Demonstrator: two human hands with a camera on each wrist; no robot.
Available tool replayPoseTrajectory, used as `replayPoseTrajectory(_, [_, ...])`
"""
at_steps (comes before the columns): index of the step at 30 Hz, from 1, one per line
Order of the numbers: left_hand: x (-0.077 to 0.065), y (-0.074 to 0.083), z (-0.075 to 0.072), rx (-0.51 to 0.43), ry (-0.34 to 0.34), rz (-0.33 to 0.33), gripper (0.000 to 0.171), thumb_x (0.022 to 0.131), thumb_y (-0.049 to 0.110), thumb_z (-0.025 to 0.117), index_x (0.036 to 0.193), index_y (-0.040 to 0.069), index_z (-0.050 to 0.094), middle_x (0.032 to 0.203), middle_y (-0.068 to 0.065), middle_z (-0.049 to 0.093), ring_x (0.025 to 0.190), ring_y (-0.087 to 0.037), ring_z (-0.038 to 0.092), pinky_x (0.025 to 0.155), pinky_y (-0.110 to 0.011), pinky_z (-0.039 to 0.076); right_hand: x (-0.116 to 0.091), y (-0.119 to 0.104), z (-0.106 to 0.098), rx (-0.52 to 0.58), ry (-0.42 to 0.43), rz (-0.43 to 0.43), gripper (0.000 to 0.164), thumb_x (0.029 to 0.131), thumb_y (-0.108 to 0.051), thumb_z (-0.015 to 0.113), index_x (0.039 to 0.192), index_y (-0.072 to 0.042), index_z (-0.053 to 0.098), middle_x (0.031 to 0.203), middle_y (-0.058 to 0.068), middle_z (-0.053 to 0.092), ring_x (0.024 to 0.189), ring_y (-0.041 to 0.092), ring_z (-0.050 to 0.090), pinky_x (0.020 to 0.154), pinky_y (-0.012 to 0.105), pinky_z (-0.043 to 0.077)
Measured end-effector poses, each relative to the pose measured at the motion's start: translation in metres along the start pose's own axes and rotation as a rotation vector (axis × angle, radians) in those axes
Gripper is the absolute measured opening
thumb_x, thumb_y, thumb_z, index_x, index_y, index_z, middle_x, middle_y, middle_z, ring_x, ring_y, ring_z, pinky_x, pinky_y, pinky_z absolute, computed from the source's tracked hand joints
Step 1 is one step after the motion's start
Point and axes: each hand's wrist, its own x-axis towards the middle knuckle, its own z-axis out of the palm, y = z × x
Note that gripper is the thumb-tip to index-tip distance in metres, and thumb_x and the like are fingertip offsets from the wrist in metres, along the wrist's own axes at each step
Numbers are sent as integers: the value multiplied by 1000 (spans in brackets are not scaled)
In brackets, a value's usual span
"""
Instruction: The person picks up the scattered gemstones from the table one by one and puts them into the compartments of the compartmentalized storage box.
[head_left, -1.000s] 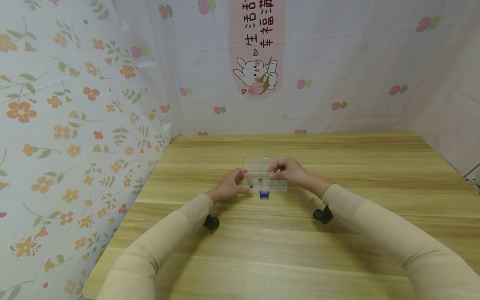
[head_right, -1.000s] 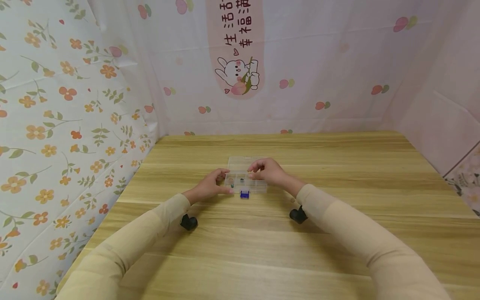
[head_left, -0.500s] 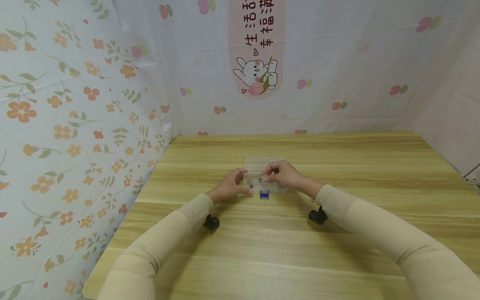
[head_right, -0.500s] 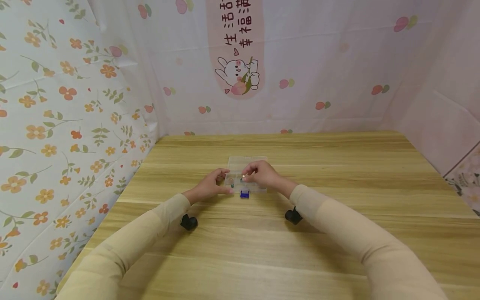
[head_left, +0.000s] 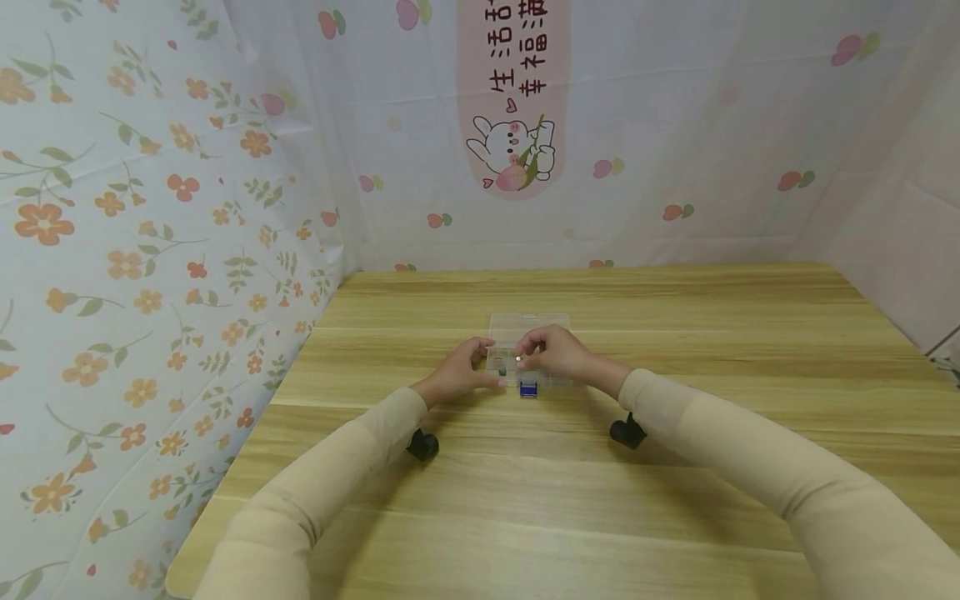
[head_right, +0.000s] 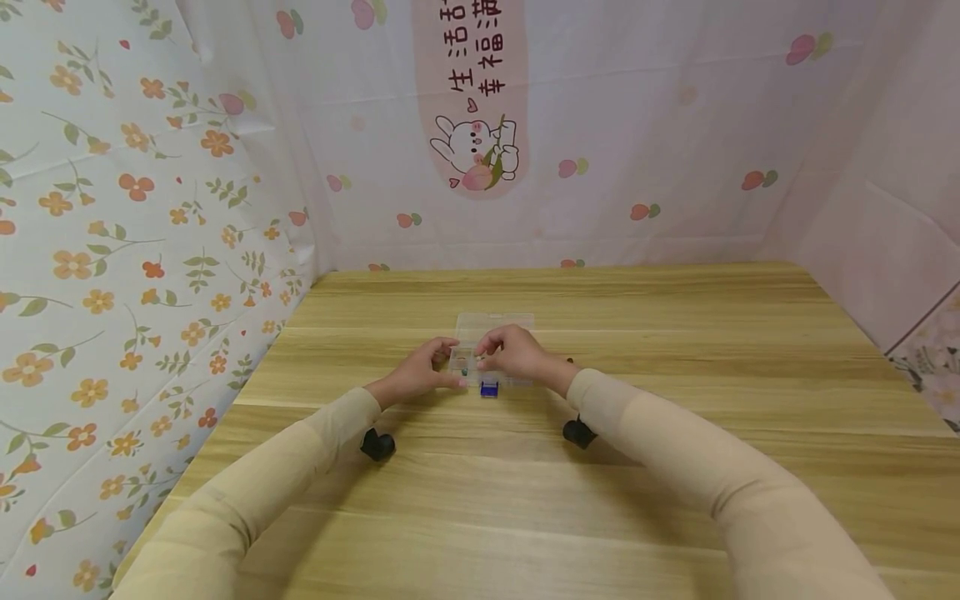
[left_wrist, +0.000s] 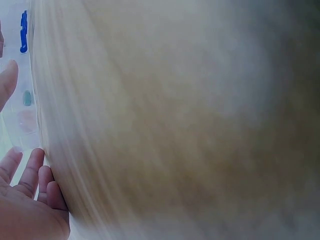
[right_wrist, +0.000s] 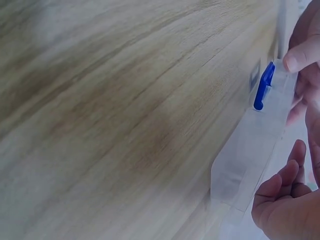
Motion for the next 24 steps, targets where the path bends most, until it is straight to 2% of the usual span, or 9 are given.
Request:
replayPoseTrajectory(11, [3, -4, 1, -18, -5, -1, 72, 82, 23, 81, 143, 10, 43, 135, -13, 46, 130, -33, 41, 106, -47, 35, 2, -2, 4, -58, -3, 15, 15, 86, -9, 74, 100, -3, 72, 95, 6, 63, 81, 20, 52, 70, 32, 44])
replayPoseTrajectory(18, [2, -4, 1, -18, -4, -1, 72, 82, 21, 81, 143, 10, 43, 136, -14, 45, 131, -33, 41, 106, -46, 36, 2, -4, 6, -74, -7, 9, 14, 86, -9, 75, 99, -2, 72, 89, 4, 63, 71, 19, 48, 63, 30, 42])
replayPoseTrajectory(24, [1, -2, 1, -25, -9, 1, 73, 83, 22, 80, 144, 9, 42, 137, -14, 44, 130, -34, 40, 105, -48, 36, 3, -4, 6, -79, -19, 23, 13, 86, -10, 75, 97, -4, 72, 88, 3, 63, 71, 19, 49, 63, 31, 43])
